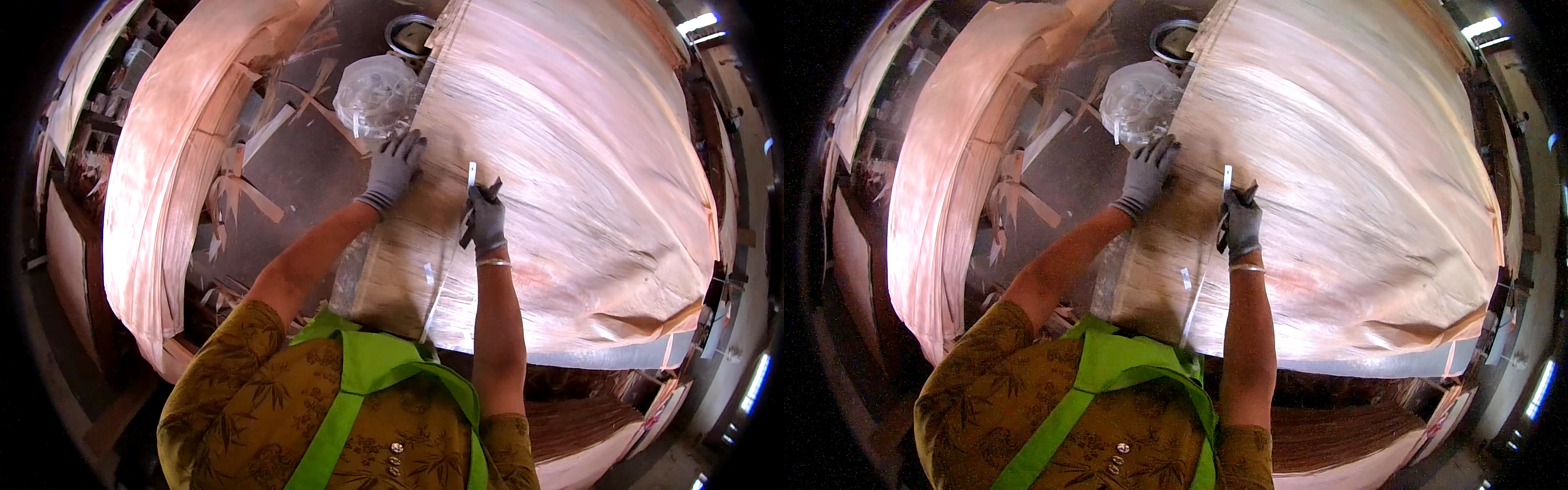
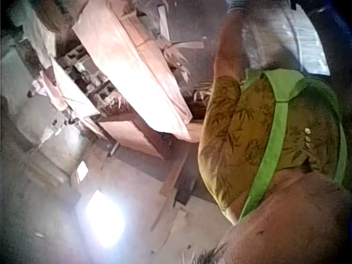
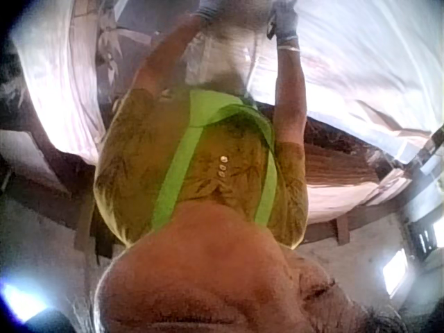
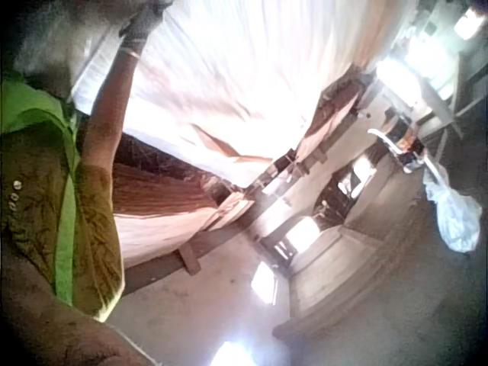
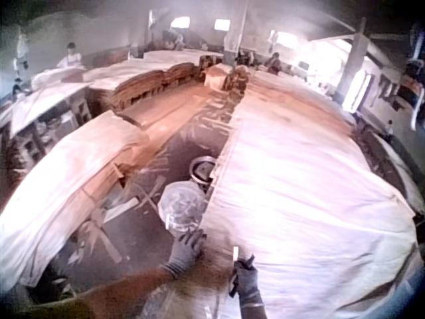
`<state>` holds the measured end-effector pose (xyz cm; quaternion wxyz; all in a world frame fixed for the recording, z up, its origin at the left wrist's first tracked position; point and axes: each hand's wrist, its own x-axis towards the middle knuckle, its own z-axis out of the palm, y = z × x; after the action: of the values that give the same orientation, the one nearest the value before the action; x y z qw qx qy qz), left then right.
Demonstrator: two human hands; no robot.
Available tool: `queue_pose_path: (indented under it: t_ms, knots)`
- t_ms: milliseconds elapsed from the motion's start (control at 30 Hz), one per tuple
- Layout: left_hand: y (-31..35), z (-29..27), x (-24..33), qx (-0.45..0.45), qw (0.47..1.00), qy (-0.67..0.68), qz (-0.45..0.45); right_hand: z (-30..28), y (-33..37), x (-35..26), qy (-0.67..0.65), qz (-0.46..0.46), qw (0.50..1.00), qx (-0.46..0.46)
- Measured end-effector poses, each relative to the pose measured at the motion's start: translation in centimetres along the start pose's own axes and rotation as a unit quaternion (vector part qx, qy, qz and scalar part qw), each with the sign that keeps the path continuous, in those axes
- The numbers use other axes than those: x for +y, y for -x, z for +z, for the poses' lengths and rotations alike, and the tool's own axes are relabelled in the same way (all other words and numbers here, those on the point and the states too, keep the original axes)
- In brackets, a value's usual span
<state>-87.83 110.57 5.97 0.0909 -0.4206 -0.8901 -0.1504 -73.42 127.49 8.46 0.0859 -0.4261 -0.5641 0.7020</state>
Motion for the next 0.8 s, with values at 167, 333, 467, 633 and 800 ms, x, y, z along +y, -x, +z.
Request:
queue_pose_path:
  t_ms: [167, 333, 467, 633, 800]
  knots:
    - [-2.3, 0.8, 2.3, -0.012, 0.989, 0.021, 0.145, 0.7, -2.0, 0.1, 0.006, 0.048, 0.999, 0.003]
    - [-3.4, 0.0, 2.2, -0.007, 0.982, 0.003, 0.186, 0.3, -2.1, 0.1, -0.043, 0.086, 0.995, -0.006]
    - [-1.7, -1.3, -0.3, -0.003, 0.993, 0.074, -0.093, 0.2, -2.3, 0.6, -0.036, 0.076, 0.996, 0.016]
    - [-0.8, -1.7, -1.8, 0.015, 0.984, 0.134, -0.116, 0.4, -2.1, 0.3, -0.047, 0.073, 0.996, -0.002]
    - [-2.1, -1.5, -0.9, 0.034, 0.936, 0.264, -0.23, -0.5, -2.2, 0.7, -0.101, 0.048, 0.993, -0.039]
